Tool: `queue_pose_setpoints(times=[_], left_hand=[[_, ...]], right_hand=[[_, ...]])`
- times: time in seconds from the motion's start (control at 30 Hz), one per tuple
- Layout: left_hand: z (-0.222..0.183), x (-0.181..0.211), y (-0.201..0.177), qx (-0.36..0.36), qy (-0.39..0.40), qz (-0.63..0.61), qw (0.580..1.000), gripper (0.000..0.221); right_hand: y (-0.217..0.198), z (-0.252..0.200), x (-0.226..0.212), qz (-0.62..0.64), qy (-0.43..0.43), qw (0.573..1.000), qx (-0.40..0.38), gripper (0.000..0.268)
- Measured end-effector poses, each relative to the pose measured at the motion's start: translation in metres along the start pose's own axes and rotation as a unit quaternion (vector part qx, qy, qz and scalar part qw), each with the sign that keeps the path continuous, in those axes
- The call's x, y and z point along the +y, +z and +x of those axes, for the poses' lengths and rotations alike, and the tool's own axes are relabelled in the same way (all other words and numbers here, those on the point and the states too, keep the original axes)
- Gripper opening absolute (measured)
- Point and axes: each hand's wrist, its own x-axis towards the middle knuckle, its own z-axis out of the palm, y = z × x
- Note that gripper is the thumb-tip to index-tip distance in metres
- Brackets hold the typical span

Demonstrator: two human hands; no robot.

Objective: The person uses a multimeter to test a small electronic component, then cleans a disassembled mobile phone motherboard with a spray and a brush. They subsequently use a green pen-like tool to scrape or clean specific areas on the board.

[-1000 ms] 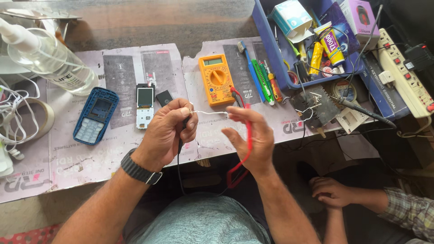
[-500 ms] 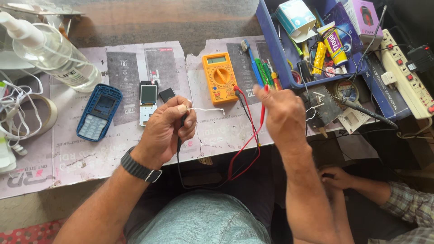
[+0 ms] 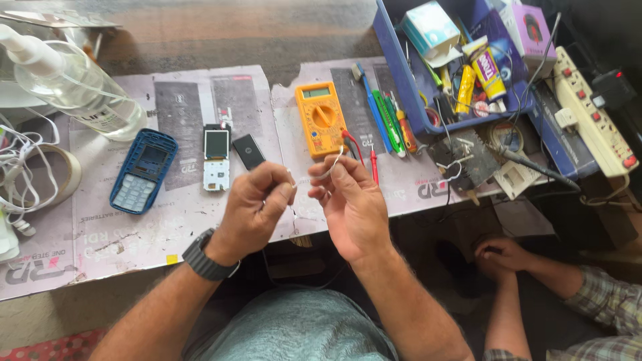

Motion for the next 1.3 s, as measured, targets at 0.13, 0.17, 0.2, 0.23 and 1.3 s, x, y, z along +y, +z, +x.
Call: queue_pose_setpoints(times=[0.13,0.17,0.2,0.23,1.3], left_hand=[[-0.002,0.007,-0.002,-0.005,0.004,-0.015,1.000,0.006],[-0.001,0.007,-0.002,-0.005,-0.007,-0.011,1.000,0.006],[-0.003,0.006,-0.002,-0.006,-0.020,-0.006,1.000,0.005],[-0.004,0.005,-0.002,-0.001,-0.014,-0.009,1.000,0.006],[0.018,0.046,-0.006,-0.126,0.270,0.409,0.862,0.019]], right_hand=[[0.003,-0.012,0.000,-0.032,-0.075,0.995,-0.057,0.018],[0.003,-0.016,0.001,-0.044,-0.088,0.992,-0.075,0.020],[0.002,-0.022,0.002,-0.054,-0.100,0.989,-0.091,0.022],[0.002,-0.026,0.003,-0.064,-0.112,0.986,-0.107,0.024],[0.014,-0.023,-0.022,-0.637,-0.257,0.714,-0.133,0.008]])
